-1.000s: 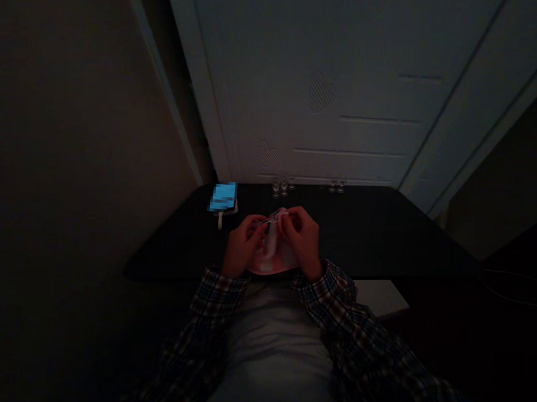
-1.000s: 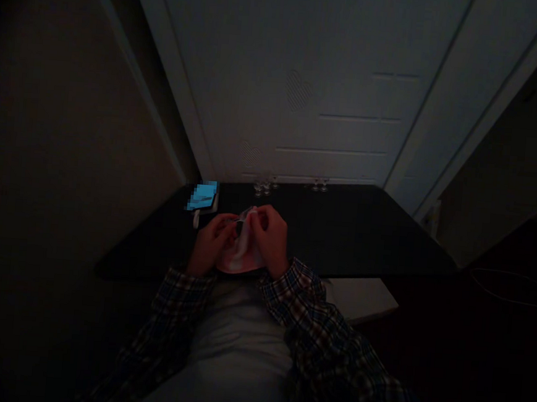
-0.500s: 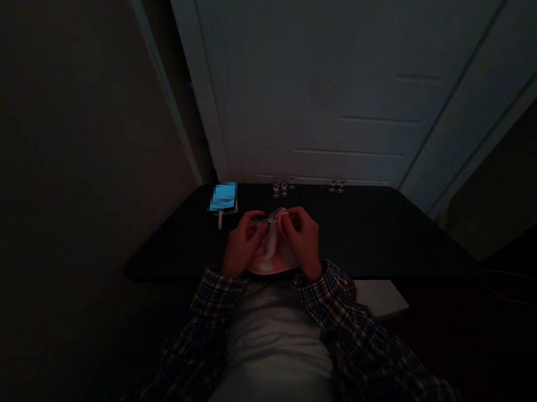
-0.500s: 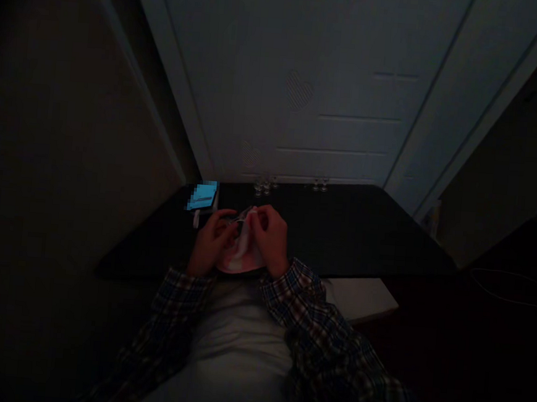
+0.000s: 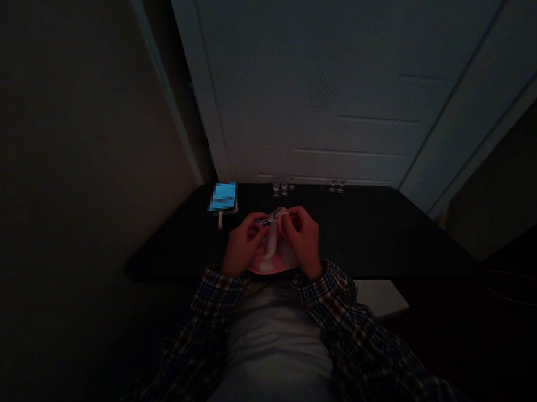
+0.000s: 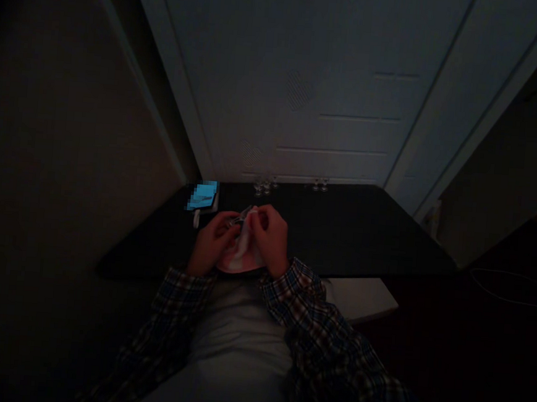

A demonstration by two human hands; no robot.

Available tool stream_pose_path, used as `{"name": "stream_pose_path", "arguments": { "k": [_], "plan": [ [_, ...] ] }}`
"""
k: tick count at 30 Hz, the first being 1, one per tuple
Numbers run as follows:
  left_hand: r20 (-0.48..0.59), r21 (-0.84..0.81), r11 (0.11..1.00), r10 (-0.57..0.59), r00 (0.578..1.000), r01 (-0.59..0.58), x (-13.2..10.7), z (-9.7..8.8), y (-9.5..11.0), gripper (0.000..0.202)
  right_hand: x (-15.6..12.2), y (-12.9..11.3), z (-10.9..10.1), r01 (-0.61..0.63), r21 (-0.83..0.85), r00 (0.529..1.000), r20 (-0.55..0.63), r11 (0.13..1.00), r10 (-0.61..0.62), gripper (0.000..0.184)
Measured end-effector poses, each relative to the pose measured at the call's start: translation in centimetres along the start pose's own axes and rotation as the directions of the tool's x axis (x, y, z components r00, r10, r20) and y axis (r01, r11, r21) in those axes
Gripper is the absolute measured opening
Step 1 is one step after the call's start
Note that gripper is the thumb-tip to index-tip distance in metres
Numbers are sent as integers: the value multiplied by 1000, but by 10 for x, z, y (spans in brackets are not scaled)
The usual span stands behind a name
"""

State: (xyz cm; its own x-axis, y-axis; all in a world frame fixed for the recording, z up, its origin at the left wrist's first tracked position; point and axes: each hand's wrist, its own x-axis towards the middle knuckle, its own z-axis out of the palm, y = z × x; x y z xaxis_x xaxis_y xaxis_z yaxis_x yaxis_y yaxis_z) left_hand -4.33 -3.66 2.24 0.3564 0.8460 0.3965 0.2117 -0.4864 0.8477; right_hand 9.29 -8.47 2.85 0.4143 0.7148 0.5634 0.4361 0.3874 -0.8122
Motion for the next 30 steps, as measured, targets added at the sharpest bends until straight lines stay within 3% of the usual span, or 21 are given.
{"name": "stream_pose_path", "arguments": {
  "k": [7,16,30],
  "plan": [
    [25,71,997,20,999,-22,0,-1,-2,34,0,1,0,-2,-10,1000,-9,1000,2,21],
    [43,-6,1000,-10,999,11,0,-1,-3,47,0,3,0,0,-22,1000,-13,1000,-1,21],
    [20,4,1000,-10,1000,10,1,0,-5,47,0,1,0,11,-6,1000,-2,1000,-11,20]
  ]
}}
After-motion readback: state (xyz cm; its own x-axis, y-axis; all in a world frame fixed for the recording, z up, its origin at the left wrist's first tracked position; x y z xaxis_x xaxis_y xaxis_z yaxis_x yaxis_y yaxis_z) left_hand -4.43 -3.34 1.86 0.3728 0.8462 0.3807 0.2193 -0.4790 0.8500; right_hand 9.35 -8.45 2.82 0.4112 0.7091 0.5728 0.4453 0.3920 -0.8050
